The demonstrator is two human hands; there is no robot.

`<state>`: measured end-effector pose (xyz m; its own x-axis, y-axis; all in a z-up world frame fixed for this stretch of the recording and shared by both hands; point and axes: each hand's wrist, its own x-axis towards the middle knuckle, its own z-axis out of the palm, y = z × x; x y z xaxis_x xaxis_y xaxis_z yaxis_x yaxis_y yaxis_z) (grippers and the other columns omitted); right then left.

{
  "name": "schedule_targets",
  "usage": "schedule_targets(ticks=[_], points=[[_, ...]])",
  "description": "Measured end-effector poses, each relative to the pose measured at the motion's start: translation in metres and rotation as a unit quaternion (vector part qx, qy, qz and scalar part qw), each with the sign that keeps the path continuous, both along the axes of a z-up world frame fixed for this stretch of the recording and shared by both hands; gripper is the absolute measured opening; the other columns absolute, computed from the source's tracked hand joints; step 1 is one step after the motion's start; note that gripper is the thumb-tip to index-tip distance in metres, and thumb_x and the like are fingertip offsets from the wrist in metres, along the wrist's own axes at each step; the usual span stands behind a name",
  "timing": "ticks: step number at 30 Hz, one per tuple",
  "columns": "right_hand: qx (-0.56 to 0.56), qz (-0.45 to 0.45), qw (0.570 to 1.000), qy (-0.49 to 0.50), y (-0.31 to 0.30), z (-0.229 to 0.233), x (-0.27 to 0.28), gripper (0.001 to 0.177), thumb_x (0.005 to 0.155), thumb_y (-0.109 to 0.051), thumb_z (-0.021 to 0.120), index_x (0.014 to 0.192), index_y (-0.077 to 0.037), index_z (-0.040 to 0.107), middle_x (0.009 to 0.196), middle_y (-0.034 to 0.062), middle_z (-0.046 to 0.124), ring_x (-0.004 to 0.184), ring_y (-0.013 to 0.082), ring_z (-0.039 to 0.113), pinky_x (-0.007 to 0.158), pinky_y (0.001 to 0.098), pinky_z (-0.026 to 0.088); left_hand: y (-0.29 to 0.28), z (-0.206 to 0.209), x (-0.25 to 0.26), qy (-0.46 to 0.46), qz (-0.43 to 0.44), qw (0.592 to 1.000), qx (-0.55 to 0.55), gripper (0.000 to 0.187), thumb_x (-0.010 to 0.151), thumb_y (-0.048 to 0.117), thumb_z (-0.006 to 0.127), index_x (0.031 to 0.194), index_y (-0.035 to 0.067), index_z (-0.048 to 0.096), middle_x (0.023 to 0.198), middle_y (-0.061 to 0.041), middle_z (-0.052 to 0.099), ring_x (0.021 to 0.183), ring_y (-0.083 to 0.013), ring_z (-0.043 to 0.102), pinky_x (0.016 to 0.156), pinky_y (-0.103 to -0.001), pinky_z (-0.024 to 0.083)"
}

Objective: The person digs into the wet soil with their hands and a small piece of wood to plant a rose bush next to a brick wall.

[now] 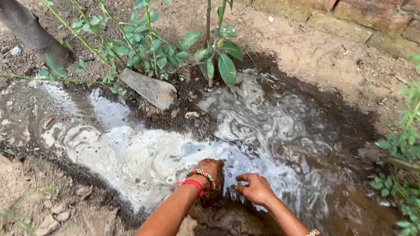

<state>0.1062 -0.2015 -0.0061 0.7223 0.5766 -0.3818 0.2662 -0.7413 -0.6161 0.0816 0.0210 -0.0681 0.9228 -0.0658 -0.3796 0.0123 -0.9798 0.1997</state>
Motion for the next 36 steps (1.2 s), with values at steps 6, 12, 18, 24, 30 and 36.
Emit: schedule_targets(ticks=[6,12,18,24,30,36], points=[[0.018,-0.009,1.000,0.007,0.042,-0.037,0.040,0.078,0.078,-0.031,0.083,0.144,-0.004,0.053,0.147,0.0170,0.057,0.132,0.0320,0.060,0.111,0.0385,0.047,0.016,-0.051,0.014,0.055,0.044,0.996,-0.063,0.065,0.090,0.026,0.074,0.145,0.005,0.048,0.151,-0.023,0.045,0.144,-0.0383,0.037,0.121,-0.044,0.028],[-0.002,-0.012,0.999,0.052,0.073,-0.049,0.067,0.091,0.074,-0.032,0.087,0.150,-0.007,0.046,0.153,0.0132,0.051,0.139,0.0305,0.051,0.116,0.0377,0.039,0.031,-0.041,0.027,0.003,0.094,0.977,-0.189,0.057,0.088,0.016,0.066,0.143,0.022,0.056,0.148,-0.013,0.056,0.138,-0.0365,0.049,0.118,-0.044,0.037],[-0.049,-0.059,0.993,0.095,0.094,-0.077,0.061,0.086,0.069,-0.010,0.069,0.152,-0.003,0.047,0.107,0.0239,0.078,0.090,0.0309,0.076,0.082,0.0413,0.060,0.036,-0.065,0.017,0.070,0.115,0.977,-0.164,0.045,0.097,0.024,0.058,0.142,0.016,0.058,0.140,-0.022,0.061,0.130,-0.0386,0.059,0.112,-0.046,0.046],[-0.061,-0.016,0.992,0.113,0.097,-0.106,0.028,0.074,0.068,-0.012,0.072,0.140,-0.005,0.059,0.094,0.0138,0.075,0.072,0.0229,0.069,0.064,0.0352,0.054,0.050,-0.084,-0.014,0.126,0.104,0.979,-0.123,0.043,0.100,0.021,0.049,0.141,0.009,0.058,0.144,-0.025,0.056,0.130,-0.0417,0.057,0.108,-0.051,0.048],[-0.042,0.042,0.994,0.092,0.106,-0.077,-0.033,0.053,0.072,-0.019,0.076,0.124,-0.008,0.073,0.100,0.0123,0.077,0.088,0.0213,0.068,0.078,0.0344,0.052,0.098,-0.080,-0.081,0.171,0.139,0.952,-0.213,0.043,0.092,0.021,0.055,0.132,0.008,0.064,0.137,-0.022,0.062,0.125,-0.0379,0.062,0.106,-0.047,0.049],[-0.005,0.104,0.986,0.128,0.133,-0.011,-0.100,0.062,0.076,-0.019,0.080,0.135,-0.011,0.061,0.129,0.0108,0.070,0.120,0.0268,0.066,0.106,0.0396,0.051,0.137,-0.069,-0.133,0.170,0.088,0.948,-0.254,0.038,0.083,0.014,0.054,0.116,0.009,0.071,0.119,-0.020,0.072,0.109,-0.0366,0.068,0.096,-0.044,0.053]])
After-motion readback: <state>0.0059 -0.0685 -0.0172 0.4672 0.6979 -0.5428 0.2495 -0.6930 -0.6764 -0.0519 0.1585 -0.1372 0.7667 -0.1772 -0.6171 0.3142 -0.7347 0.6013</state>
